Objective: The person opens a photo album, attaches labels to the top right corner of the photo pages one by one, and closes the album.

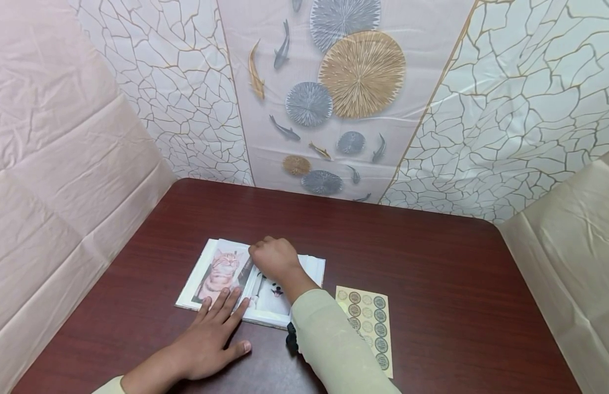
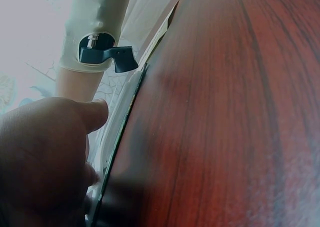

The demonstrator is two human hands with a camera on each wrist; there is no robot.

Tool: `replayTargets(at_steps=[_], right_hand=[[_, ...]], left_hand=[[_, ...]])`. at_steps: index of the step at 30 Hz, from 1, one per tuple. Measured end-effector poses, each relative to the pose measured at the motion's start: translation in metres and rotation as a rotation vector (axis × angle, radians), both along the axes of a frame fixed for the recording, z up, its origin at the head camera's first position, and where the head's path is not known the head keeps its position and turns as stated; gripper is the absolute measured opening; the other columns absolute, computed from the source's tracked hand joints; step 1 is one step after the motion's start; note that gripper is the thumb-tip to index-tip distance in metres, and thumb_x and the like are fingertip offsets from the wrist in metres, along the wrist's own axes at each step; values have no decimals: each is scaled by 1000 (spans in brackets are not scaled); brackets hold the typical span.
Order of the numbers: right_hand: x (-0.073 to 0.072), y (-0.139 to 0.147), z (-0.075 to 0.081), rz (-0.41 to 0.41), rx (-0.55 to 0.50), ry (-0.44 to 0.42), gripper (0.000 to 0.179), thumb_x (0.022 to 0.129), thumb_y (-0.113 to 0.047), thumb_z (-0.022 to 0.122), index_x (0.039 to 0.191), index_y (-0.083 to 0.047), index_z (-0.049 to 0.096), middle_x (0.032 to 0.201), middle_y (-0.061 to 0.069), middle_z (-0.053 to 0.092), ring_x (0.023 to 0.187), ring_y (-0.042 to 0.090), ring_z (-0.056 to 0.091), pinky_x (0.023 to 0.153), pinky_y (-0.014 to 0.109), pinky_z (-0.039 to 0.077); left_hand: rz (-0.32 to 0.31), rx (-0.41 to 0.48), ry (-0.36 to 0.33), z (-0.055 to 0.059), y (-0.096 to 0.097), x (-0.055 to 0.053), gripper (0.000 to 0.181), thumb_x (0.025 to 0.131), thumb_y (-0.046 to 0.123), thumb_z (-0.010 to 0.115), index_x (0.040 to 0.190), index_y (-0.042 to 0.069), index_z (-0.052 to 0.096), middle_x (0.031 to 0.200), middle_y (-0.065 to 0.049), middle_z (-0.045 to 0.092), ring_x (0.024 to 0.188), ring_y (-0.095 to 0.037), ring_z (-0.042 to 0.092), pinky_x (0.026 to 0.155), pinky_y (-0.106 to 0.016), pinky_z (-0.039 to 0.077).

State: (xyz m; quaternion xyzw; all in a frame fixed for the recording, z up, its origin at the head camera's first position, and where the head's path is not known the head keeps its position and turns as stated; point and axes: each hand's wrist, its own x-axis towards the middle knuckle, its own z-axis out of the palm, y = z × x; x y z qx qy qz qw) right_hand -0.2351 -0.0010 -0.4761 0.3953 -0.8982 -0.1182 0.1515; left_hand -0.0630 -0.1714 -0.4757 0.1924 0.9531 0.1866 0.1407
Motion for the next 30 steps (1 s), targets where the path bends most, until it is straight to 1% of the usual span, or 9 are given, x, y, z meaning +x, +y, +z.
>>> replayTargets(at_steps=[10,16,18,20,24,26,30], right_hand=[[1,0,0,-1,-29,-15,18,102,-27,64,115,-28,76,114,-11,73,100,9,64,65,27,56],[1,0,1,5,-15,-5,17,101,-27,65,112,-30,77,114,-13,73,101,9,63,67,26,56],[2,0,2,3,-7,-10,19,101,-28,64,115,-31,77,119,-14,71,104,9,63,69,26,56],[2,0,3,0,5,-27,22,101,-29,64,120,-32,75,127,-14,69,108,9,63,70,26,57],[3,0,5,-10,39,-69,31,103,-30,63,133,-34,70,142,-15,60,115,11,61,68,28,57],[3,0,5,-9,58,-77,32,104,-30,62,135,-36,68,143,-16,58,114,11,60,66,28,56],[3,1,4,-4,79,-79,29,105,-32,59,132,-38,69,140,-19,60,110,11,59,63,26,54]], left_hand=[[1,-2,-12,1,1,0,88,100,70,42,165,14,19,171,-10,0,155,-32,-6,119,-65,1],[-1,-4,-6,2,1,0,88,100,69,42,165,14,19,171,-11,1,155,-33,-5,119,-65,2],[0,-5,-3,2,1,0,88,100,69,42,165,14,20,171,-11,1,155,-33,-5,119,-66,2],[0,-4,-1,2,1,0,88,100,69,42,165,14,20,171,-11,1,155,-33,-5,119,-66,2],[0,-6,-3,2,1,0,89,100,70,42,165,14,19,171,-11,1,155,-33,-5,119,-66,3],[0,-8,-2,1,1,0,89,100,70,41,165,14,19,171,-11,1,155,-33,-6,119,-66,3],[-2,-11,1,1,1,1,89,100,70,41,165,14,19,171,-10,1,155,-32,-5,119,-66,3]])
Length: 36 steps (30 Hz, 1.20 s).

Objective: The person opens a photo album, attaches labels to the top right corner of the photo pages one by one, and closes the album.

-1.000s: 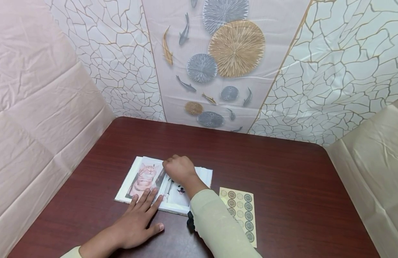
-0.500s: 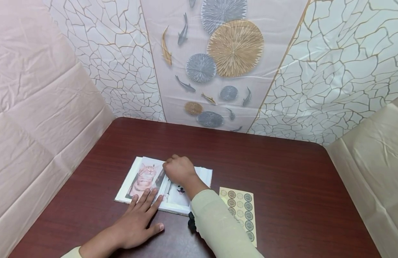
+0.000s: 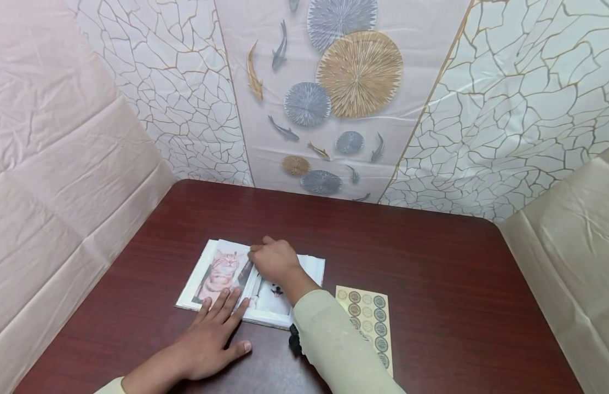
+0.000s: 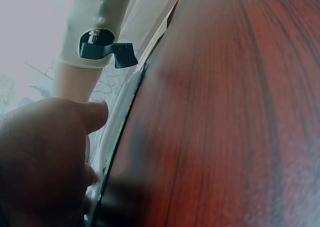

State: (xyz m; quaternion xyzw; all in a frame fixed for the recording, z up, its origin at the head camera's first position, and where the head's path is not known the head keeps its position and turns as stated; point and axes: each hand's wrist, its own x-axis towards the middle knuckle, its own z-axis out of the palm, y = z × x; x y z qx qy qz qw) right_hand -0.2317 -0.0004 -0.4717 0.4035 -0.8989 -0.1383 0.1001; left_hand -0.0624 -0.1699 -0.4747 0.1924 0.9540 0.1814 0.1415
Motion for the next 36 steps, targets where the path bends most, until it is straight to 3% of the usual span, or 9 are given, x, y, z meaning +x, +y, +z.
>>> replayTargets(at_steps=[10,17,20,28,36], right_hand=[[2,8,3,-4,-54,-43,29,102,-30,60,127,-39,73,131,-23,64,107,6,59,65,22,53],[7,19,7,0,-188,-93,15,99,-28,65,106,-29,79,102,-14,75,99,11,61,64,29,54],[10,26,9,21,-220,-134,14,99,-26,66,106,-27,78,102,-15,74,104,10,63,69,28,55],[23,52,13,55,-331,-220,14,99,-19,66,106,-25,77,104,-12,72,105,9,63,64,26,53],[32,71,15,90,-442,-204,22,95,-12,66,112,-19,78,110,-7,74,109,12,64,68,30,57]], left_hand=[[-3,-1,7,2,1,0,88,100,69,41,165,13,20,171,-11,2,155,-33,-4,120,-64,2],[0,-2,6,2,1,0,88,100,69,41,165,14,20,171,-12,2,155,-33,-4,120,-64,2],[5,1,6,1,1,1,87,100,69,41,164,14,21,171,-12,3,155,-33,-4,120,-64,2],[17,-9,27,-1,3,4,86,100,69,40,164,14,22,171,-12,5,155,-34,-1,120,-64,4],[28,7,69,-1,2,3,83,101,65,43,163,12,27,170,-13,10,156,-34,3,120,-64,6]])
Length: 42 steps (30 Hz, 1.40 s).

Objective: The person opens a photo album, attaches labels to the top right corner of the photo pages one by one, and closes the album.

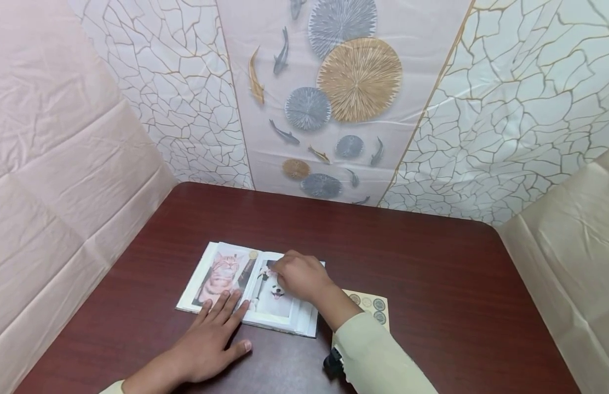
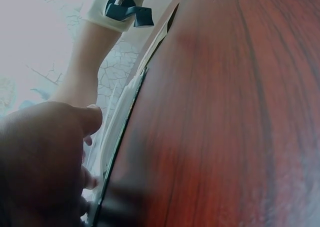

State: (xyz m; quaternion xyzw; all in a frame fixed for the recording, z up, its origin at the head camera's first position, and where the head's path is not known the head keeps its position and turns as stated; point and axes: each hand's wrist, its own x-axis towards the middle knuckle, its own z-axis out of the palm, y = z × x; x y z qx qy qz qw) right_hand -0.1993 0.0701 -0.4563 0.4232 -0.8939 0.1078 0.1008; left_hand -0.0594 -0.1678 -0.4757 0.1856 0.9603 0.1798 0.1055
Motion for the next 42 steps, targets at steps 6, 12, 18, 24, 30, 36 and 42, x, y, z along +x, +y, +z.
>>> replayTargets(at_steps=[6,12,18,24,30,36,42], right_hand=[[8,8,0,6,-21,20,20,95,-13,67,110,-18,78,110,-4,74,110,15,65,74,35,59],[13,16,-1,26,-41,67,18,92,-12,71,108,-16,78,108,-3,74,110,16,66,78,34,59],[17,25,1,37,-51,101,20,90,-11,70,108,-15,78,109,-4,74,108,16,66,78,33,58],[22,35,5,35,-61,123,21,92,-15,69,111,-14,77,114,-1,74,108,17,67,78,34,59],[27,43,8,35,-86,140,22,91,-15,68,112,-12,77,112,0,74,108,18,67,82,35,59],[31,50,9,56,-117,150,24,90,-14,69,112,-10,77,111,0,74,107,19,68,79,36,59],[36,61,10,55,-108,158,25,89,-16,68,112,-11,77,112,1,74,108,21,68,87,38,58]], left_hand=[[10,-5,54,-2,1,1,79,102,61,47,161,11,33,169,-12,15,155,-34,8,121,-61,8],[18,9,84,0,1,2,77,102,61,48,160,10,37,168,-13,20,155,-35,12,120,-62,11],[33,31,99,2,2,1,74,103,59,48,157,9,41,167,-15,24,154,-36,15,120,-62,13],[43,47,117,3,2,0,70,103,56,49,155,9,46,165,-15,28,154,-35,17,120,-61,15],[48,51,123,4,2,-1,69,104,56,48,155,10,46,164,-14,31,153,-34,20,121,-59,17],[41,45,132,6,4,-4,69,104,55,49,155,10,45,163,-14,34,153,-32,21,121,-55,20],[27,71,176,10,9,-8,67,104,54,49,154,8,47,160,-16,39,151,-32,27,120,-52,25]])
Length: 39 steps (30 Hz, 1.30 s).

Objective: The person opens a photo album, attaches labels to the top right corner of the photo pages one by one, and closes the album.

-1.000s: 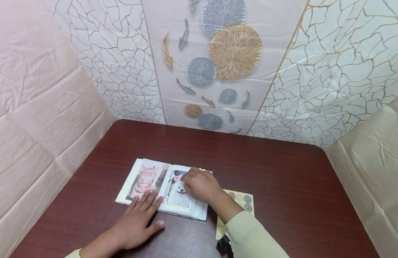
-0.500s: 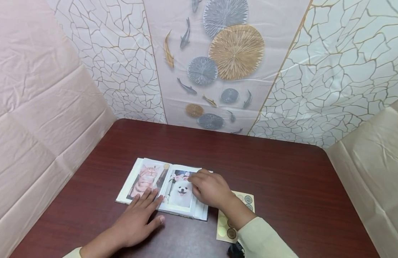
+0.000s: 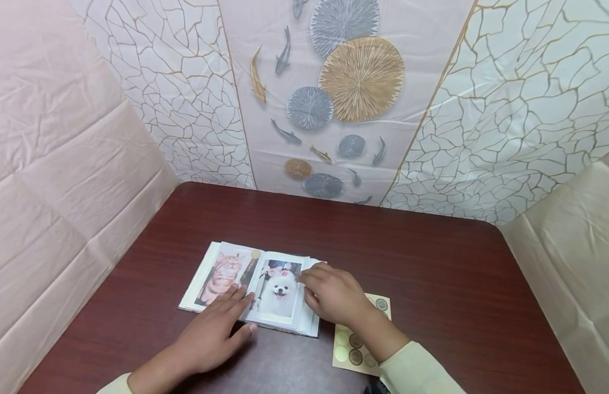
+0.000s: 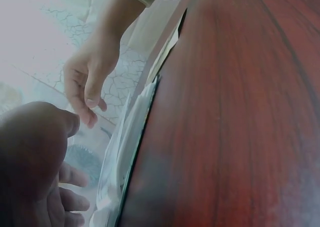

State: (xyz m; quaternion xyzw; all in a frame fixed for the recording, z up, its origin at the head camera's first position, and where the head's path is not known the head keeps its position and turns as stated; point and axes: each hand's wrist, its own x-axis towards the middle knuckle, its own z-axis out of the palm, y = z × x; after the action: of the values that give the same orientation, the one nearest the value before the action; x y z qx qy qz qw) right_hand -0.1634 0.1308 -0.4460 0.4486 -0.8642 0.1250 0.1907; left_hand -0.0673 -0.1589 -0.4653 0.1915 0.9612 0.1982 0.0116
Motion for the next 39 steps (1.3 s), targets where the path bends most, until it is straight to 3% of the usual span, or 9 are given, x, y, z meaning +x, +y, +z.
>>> replayTargets(at_steps=[7,17,24,32,39], right_hand=[[8,17,-1,-16,-8,22,26,89,-17,63,110,-11,77,112,0,74,108,20,68,85,35,58],[19,38,0,-37,-27,50,27,87,-17,67,111,-8,76,112,4,74,106,22,68,81,38,60],[25,50,-1,-56,-44,58,29,87,-19,66,112,-8,76,115,4,74,107,23,68,79,39,60],[34,64,-2,-93,-47,40,31,93,-23,61,115,-8,76,117,4,73,110,23,68,81,40,60],[44,75,-7,-119,-86,47,32,95,-23,55,112,-8,77,113,3,74,105,21,68,69,38,60]], left_hand=[[-20,46,33,3,6,-1,65,104,50,53,151,6,50,158,-13,44,149,-31,33,119,-50,28],[-50,72,39,7,14,0,61,104,49,52,149,7,53,157,-13,45,149,-30,34,119,-50,30],[-58,104,52,9,21,-1,58,105,47,51,147,7,56,152,-14,51,144,-29,43,116,-51,34],[-65,125,36,11,28,-1,54,106,44,51,145,8,57,147,-12,56,141,-27,47,114,-50,38],[-86,161,49,13,36,0,48,105,39,54,141,9,60,142,-6,61,138,-26,50,112,-48,41]])
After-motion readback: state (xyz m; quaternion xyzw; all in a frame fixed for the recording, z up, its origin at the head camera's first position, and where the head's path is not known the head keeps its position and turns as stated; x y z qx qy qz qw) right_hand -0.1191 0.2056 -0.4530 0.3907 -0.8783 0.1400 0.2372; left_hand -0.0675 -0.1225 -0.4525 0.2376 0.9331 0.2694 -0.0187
